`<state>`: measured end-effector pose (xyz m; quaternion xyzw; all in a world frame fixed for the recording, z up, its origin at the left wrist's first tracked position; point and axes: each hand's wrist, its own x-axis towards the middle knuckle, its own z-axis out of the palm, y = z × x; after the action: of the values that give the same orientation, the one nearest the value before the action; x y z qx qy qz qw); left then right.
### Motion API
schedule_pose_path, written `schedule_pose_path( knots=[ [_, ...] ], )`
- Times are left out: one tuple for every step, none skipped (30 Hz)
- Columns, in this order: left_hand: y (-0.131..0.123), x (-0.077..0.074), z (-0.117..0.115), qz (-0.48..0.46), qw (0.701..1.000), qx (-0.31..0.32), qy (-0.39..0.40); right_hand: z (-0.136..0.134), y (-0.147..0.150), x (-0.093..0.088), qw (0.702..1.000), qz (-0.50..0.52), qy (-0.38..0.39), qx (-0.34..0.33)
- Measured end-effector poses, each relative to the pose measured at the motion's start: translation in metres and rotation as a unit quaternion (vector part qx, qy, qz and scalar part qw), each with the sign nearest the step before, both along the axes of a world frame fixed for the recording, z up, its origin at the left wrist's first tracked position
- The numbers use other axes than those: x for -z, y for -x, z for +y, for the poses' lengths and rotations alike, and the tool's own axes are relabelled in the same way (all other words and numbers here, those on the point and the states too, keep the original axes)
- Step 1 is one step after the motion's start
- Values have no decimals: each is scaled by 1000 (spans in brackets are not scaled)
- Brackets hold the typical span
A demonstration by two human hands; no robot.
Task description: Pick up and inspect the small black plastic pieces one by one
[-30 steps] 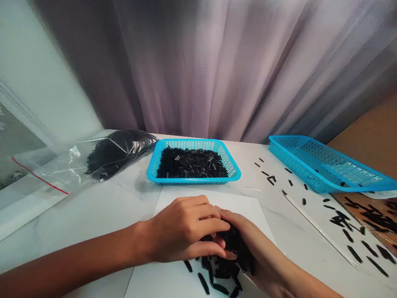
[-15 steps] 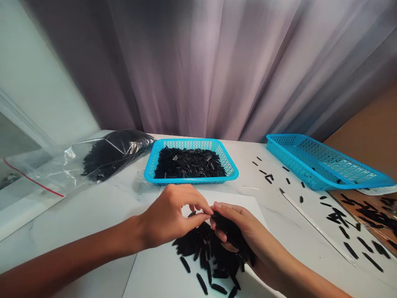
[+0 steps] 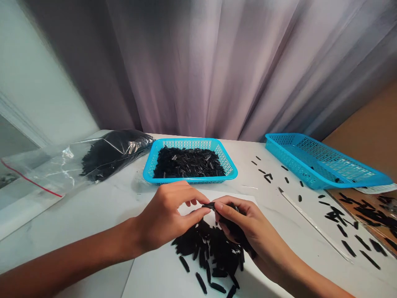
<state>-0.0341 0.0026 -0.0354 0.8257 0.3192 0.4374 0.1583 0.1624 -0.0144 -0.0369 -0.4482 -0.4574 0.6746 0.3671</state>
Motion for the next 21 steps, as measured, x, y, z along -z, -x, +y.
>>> schedule_pose_path(
  knots=[
    [0,1,1,3,1000,6,-29,0,0,0,1000,0,-1,2],
    [1,1,2,3,999,10,-53,-1,0,0,1000,-1,-2,4],
    [1,2,2,2,997,15,-76,-1,0,-1,1000,-1,-3,7],
    [2,2,3,0,995,18,-96,-1,0,-1,1000,0,-3,10],
    [2,2,3,0,993,21,-115,-2,0,-2,1000,0,-2,14],
    [3,2,3,1,991,24,-131,-2,0,-3,1000,1,-1,18],
    [3,2,3,3,989,26,-144,-2,0,-4,1000,4,1,23],
    [3,2,3,4,988,27,-151,-2,0,-4,1000,7,4,27],
    [3,1,3,4,988,28,-152,-3,-1,-5,999,10,8,31],
    [4,1,2,3,988,28,-149,-3,-1,-5,999,13,13,32],
    [4,1,2,0,989,27,-146,-3,-1,-5,999,14,16,31],
    [4,0,2,-3,989,26,-145,-3,-1,-5,999,14,17,29],
    [4,0,1,-7,989,23,-148,-3,-1,-5,999,11,16,26],
    [3,0,1,-11,988,22,-155,-4,-1,-5,1000,6,13,25],
    [3,0,0,-14,987,20,-160,-4,-1,-5,1000,1,8,24],
    [3,0,0,-16,987,17,-160,-4,-1,-4,1000,-4,3,24],
    [3,0,-1,-18,988,13,-154,-5,-1,-4,1000,-10,-1,26],
    [2,0,-1,-19,990,8,-142,-5,-1,-4,999,-14,-5,28],
    [2,-1,-2,-22,992,1,-126,-5,-2,-4,999,-18,-7,31],
    [1,-1,-3,-26,994,-7,-107,-5,-2,-4,999,-20,-8,34],
    [1,-2,-4,-32,996,-17,-85,-5,-2,-4,999,-21,-7,38]
  ],
)
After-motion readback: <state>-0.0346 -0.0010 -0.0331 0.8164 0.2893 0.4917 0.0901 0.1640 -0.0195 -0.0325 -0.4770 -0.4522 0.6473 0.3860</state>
